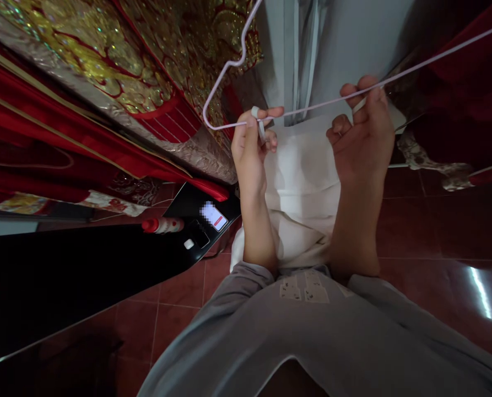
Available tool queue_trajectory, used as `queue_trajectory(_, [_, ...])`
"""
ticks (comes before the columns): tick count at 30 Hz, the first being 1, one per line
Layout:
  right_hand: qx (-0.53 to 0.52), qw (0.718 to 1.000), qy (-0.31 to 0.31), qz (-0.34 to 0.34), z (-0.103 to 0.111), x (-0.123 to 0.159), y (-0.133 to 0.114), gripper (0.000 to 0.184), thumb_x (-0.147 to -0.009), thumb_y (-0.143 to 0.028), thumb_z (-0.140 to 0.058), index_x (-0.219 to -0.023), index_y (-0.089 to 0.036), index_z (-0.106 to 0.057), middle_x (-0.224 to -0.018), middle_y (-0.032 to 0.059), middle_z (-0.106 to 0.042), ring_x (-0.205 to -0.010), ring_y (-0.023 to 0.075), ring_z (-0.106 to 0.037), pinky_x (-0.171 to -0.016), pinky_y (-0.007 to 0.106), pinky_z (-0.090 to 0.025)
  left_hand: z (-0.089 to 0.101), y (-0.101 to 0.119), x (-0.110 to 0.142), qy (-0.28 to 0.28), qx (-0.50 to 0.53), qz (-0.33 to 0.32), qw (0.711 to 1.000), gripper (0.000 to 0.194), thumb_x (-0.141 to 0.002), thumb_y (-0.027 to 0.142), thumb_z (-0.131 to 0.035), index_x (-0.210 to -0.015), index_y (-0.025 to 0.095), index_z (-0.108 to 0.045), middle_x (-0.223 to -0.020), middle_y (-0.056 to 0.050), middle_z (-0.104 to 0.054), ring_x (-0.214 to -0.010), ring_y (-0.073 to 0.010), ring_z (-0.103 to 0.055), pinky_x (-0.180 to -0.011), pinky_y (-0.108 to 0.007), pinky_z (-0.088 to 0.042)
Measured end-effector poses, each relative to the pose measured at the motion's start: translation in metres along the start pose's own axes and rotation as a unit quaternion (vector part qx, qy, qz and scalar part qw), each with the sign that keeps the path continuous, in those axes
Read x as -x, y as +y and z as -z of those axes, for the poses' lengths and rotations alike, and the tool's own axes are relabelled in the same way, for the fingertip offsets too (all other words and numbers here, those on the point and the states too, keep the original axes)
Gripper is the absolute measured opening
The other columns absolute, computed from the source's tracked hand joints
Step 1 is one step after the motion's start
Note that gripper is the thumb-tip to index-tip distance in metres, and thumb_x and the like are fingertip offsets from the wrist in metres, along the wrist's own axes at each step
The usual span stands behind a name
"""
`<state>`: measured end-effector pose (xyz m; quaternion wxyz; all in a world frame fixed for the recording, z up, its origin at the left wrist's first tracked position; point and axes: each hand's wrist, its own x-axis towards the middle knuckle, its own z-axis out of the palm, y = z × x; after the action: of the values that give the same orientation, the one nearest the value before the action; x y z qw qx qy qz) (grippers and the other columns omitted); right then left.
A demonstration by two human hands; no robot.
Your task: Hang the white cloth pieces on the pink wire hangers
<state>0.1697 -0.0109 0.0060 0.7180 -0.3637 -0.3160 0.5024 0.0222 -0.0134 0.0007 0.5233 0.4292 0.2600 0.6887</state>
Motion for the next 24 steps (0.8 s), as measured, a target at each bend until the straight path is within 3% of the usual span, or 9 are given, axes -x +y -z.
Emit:
queue_trajectory(4, [0.008, 1.000, -0.013, 0.012, 0.000, -0.001, 0.002, 0.033, -0.079, -0.050, -0.052, -0.094, -0.022, -0.043, -0.098, -0.0006, -0.053, -0.054, 0.0013, -0.025, -0.050, 0.019, -0.021, 0.010, -0.002, -0.001, 0.017, -0.013, 0.000, 1.000, 0.023, -0.103, 0.017, -0.035, -0.095, 0.020, -0.056, -0.099, -0.004, -0.068, -0.059, -0.0124, -0.052, -0.056, -0.024, -0.040])
queue_trajectory(10, [0.032, 0.999, -0.011, 0.012, 0.002, 0.000, 0.000, 0.033, -0.077, -0.051, -0.052, -0.090, -0.022, -0.043, -0.097, -0.0012, -0.054, -0.053, 0.0025, -0.019, -0.051, 0.020, -0.013, 0.037, 0.008, -0.003, 0.113, -0.040, -0.074, 0.990, 0.023, -0.102, 0.011, -0.038, -0.110, 0.020, -0.057, -0.117, -0.002, -0.062, -0.088, -0.0137, -0.060, -0.068, -0.023, -0.046])
queue_trajectory(15, [0.025, 1.000, -0.001, 0.006, 0.004, 0.000, -0.004, 0.028, -0.077, -0.049, -0.053, -0.088, -0.024, -0.047, -0.097, -0.0025, -0.055, -0.053, 0.0031, -0.018, -0.052, 0.022, -0.011, 0.052, 0.018, -0.004, 0.205, -0.136, -0.141, 0.959, 0.028, -0.101, 0.004, -0.037, -0.108, 0.020, -0.060, -0.117, 0.001, -0.062, -0.106, -0.0182, -0.058, -0.078, -0.027, -0.048])
queue_trajectory(17, [0.025, 1.000, -0.001, 0.007, 0.004, -0.001, -0.005, 0.029, -0.076, -0.049, -0.055, -0.087, -0.023, -0.048, -0.096, -0.0027, -0.056, -0.052, 0.0031, -0.018, -0.052, 0.022, -0.010, 0.057, 0.021, -0.006, 0.198, -0.175, -0.169, 0.950, 0.028, -0.098, 0.001, -0.044, -0.100, 0.019, -0.064, -0.112, 0.002, -0.064, -0.111, -0.0195, -0.056, -0.089, -0.032, -0.048])
queue_trajectory(20, [0.019, 1.000, -0.001, 0.009, 0.003, 0.000, -0.004, 0.028, -0.076, -0.048, -0.055, -0.087, -0.023, -0.049, -0.094, -0.0031, -0.056, -0.051, 0.0027, -0.017, -0.051, 0.022, -0.010, 0.058, 0.030, -0.010, 0.139, -0.201, -0.191, 0.951, 0.029, -0.091, -0.005, -0.055, -0.098, 0.020, -0.067, -0.112, 0.003, -0.065, -0.120, -0.0187, -0.051, -0.106, -0.035, -0.040])
queue_trajectory(24, [0.031, 0.999, -0.010, 0.002, 0.003, 0.000, -0.001, 0.031, -0.077, -0.051, -0.053, -0.089, -0.023, -0.048, -0.094, -0.0030, -0.057, -0.050, 0.0022, -0.017, -0.049, 0.021, -0.012, 0.042, 0.052, -0.018, 0.074, -0.171, -0.090, 0.978, 0.037, -0.084, -0.012, -0.060, -0.103, 0.019, -0.064, -0.118, 0.004, -0.062, -0.125, -0.0194, -0.046, -0.109, -0.031, -0.037])
